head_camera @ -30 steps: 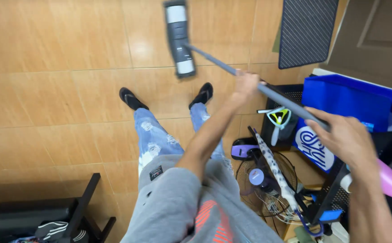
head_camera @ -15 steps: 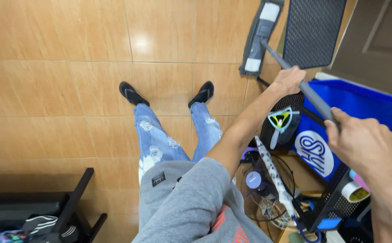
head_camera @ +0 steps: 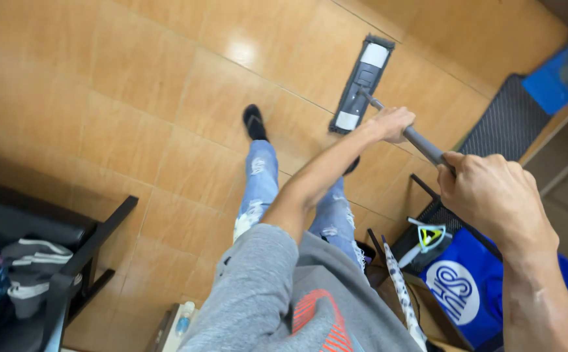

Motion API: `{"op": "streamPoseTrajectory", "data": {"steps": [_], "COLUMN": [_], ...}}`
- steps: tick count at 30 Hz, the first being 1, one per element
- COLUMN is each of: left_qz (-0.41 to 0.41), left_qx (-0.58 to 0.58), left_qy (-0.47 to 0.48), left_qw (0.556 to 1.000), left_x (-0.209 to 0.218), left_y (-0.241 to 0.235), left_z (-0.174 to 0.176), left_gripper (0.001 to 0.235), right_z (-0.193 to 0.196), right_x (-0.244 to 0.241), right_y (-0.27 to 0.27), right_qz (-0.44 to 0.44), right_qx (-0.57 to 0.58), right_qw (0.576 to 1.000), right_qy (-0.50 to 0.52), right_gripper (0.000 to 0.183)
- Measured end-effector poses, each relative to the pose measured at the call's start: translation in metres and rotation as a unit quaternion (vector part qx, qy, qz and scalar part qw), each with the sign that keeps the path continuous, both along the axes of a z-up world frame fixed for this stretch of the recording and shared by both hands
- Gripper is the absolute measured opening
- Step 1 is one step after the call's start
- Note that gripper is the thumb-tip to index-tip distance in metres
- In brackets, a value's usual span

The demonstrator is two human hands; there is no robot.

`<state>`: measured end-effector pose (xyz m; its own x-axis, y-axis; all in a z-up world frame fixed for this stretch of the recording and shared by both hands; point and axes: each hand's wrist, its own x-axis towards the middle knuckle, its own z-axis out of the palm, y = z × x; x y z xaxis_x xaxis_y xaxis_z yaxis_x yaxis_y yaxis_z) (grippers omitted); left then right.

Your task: Mopping the floor using a flat mop and spray cleaner.

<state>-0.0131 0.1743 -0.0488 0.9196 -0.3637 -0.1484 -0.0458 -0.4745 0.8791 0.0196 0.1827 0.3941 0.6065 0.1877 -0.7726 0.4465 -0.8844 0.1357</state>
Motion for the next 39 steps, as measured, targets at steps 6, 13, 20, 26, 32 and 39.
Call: {"op": "streamPoseTrajectory", "data": {"steps": [6,13,20,26,32,39], "left_qz": [-0.011,0.023,0.092,0.067,-0.09,-0.227], "left_qx": [0.088,0.249,0.346,0.339,0.374,0.184], "left_qy": [0.052,0.09,0.085,0.098,0.115,0.024], "left_qw": [0.995,0.964,0.93,0.933,0.916,0.956], "left_x": [0.012,-0.005,-0.034,0.0,0.029,0.041], "left_y": [0.21,0.326,0.298,0.145,-0.179,-0.492], "left_z": [0.039,-0.006,-0.017,-0.019,-0.016,0.064], "left_gripper": [0.015,0.011,0.017,0.015,0.011,0.021], "right_z": [0.0,-0.059,-0.174,-0.207,-0.14,-0.059], "right_x": [0.024,0.029,-0.003,0.031,0.04,-0.025], "right_y": [0.132,0.167,0.096,-0.066,-0.349,-0.59], "right_qz": [0.043,-0.027,-0.131,-0.161,-0.254,-0.419], "right_qx": [0.034,0.156,0.308,0.293,0.131,-0.026], "right_qw": [0.998,0.986,0.941,0.941,0.953,0.908], "right_qy": [0.026,0.053,0.054,0.05,0.1,0.004], "right_gripper": [0.03,0.034,0.03,0.032,0.044,0.049]}}
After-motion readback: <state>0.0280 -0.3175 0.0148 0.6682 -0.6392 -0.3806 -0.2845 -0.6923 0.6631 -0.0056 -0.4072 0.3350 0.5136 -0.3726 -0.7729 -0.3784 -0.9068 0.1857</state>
